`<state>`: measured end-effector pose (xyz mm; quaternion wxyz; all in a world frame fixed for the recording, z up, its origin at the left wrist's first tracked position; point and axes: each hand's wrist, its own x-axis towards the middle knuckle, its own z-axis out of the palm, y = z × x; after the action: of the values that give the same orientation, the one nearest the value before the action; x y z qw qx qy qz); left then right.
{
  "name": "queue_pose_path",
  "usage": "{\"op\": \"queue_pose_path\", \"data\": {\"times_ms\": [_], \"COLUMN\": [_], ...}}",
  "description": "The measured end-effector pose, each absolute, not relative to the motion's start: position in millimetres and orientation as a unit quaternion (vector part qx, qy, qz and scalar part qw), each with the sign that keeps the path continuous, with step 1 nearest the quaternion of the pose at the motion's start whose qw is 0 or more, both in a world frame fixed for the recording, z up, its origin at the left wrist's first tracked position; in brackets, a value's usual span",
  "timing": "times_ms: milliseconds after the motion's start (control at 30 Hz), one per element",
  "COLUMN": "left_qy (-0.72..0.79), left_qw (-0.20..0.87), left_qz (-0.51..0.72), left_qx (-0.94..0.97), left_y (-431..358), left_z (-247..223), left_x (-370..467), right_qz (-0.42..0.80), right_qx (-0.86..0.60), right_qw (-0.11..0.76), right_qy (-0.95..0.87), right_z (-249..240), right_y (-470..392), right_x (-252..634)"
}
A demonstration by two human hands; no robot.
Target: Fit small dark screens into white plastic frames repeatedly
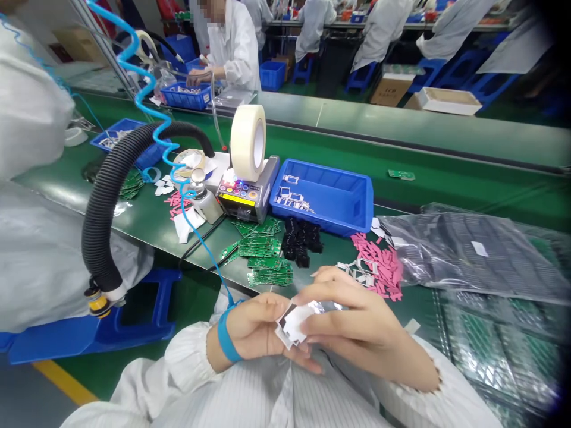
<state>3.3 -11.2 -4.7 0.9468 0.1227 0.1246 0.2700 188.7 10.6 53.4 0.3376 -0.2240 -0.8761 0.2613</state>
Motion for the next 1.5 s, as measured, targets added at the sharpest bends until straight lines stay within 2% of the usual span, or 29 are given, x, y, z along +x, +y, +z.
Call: {"op": "queue_pose_path", "data": {"times_ms": [167,467,533,600,633,700,900,1033,1167,1267,1433,1500], "left_qy": [0.143,0.152,0.160,0.164,0.167,0.175,0.223,0.268,0.269,0.272,0.285,0.285], "left_qw": [0.944,0.923,0.920,0.921,0.922,0.921,0.895,0.860,0.837,0.826,0.815,0.813], "left_qz": [0.270,0.326,0.319,0.311,0.307,0.305,0.331,0.368,0.412,0.429,0.442,0.442], "left_qx": [0.122,0.138,0.160,0.169,0.167,0.166,0.200,0.230,0.238,0.244,0.244,0.250], "left_y": [-12,-21,-21,-20,-20,-20,-20,-18,-14,-12,-14,-16], "left_z": [-4,-17,-20,-23,-24,-25,-20,-18,-18,-15,-7,-6], "left_x": [2,-1,-1,-1,-1,1,7,6,1,-4,-10,-10], "right_qz": [0.270,0.207,0.222,0.211,0.187,0.150,0.125,0.130,0.125,0.100,0.086,0.118], "right_qx": [-0.208,-0.211,-0.306,-0.504,-0.616,-0.730,-0.812,-0.814,-0.807,-0.800,-0.775,-0.720], "right_qw": [0.338,0.250,0.256,0.250,0.227,0.178,0.017,-0.028,-0.018,0.020,0.136,0.220], "right_qy": [-0.878,-0.922,-0.890,-0.799,-0.731,-0.643,-0.569,-0.566,-0.577,-0.591,-0.611,-0.647], "right_z": [46,52,40,23,13,-8,-47,-49,-48,-46,-16,5], "right_y": [12,-3,0,12,20,39,80,85,87,86,59,39], "right_x": [189,195,214,242,256,281,298,290,288,285,266,247]}}
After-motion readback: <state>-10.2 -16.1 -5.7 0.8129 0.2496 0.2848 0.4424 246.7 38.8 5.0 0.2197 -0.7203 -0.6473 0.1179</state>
